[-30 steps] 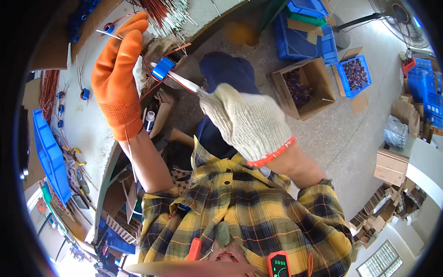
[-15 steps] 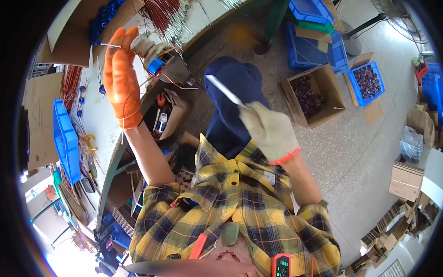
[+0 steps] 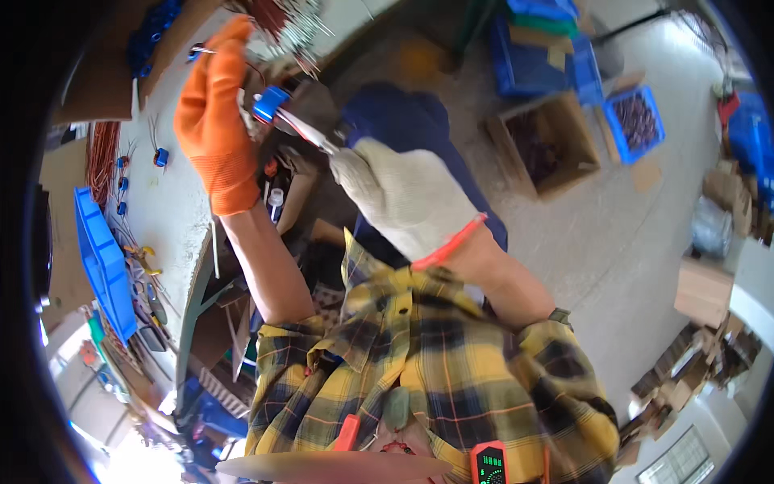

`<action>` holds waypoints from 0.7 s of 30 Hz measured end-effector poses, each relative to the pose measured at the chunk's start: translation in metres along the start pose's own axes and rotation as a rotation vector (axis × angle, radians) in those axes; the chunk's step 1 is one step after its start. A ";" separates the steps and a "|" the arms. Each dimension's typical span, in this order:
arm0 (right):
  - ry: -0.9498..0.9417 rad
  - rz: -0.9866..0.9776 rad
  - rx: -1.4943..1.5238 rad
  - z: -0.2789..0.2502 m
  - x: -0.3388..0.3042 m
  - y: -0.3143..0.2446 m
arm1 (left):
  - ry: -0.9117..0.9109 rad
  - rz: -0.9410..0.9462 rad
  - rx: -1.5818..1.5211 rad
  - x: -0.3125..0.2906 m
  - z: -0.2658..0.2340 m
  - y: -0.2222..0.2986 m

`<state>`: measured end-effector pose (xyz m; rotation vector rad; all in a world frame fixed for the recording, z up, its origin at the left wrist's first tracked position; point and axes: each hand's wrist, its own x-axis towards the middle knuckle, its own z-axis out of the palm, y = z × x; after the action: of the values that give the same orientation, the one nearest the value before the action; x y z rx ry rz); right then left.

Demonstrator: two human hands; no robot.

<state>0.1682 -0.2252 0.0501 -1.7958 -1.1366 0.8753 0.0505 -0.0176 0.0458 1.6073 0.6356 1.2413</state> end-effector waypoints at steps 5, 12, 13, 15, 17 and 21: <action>-0.173 0.306 0.202 -0.033 -0.053 0.007 | -0.150 0.495 0.424 -0.032 -0.058 0.037; -0.326 0.281 -0.024 -0.048 -0.039 0.014 | -0.453 0.658 0.625 -0.057 -0.057 0.046; -0.225 0.273 0.095 -0.043 -0.047 0.016 | -0.367 0.643 0.663 -0.055 -0.053 0.045; 0.003 0.271 0.365 -0.029 -0.070 0.023 | -0.226 0.607 0.699 -0.052 -0.050 0.040; 0.065 0.377 0.436 -0.021 -0.108 0.028 | -0.237 0.686 0.677 -0.051 -0.051 0.034; -0.290 0.637 0.081 -0.077 -0.145 0.004 | -0.238 0.554 0.633 -0.056 -0.059 0.026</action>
<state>0.1849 -0.3818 0.0972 -2.0373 -0.6721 1.5686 -0.0272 -0.0532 0.0465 2.5442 0.4642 1.2661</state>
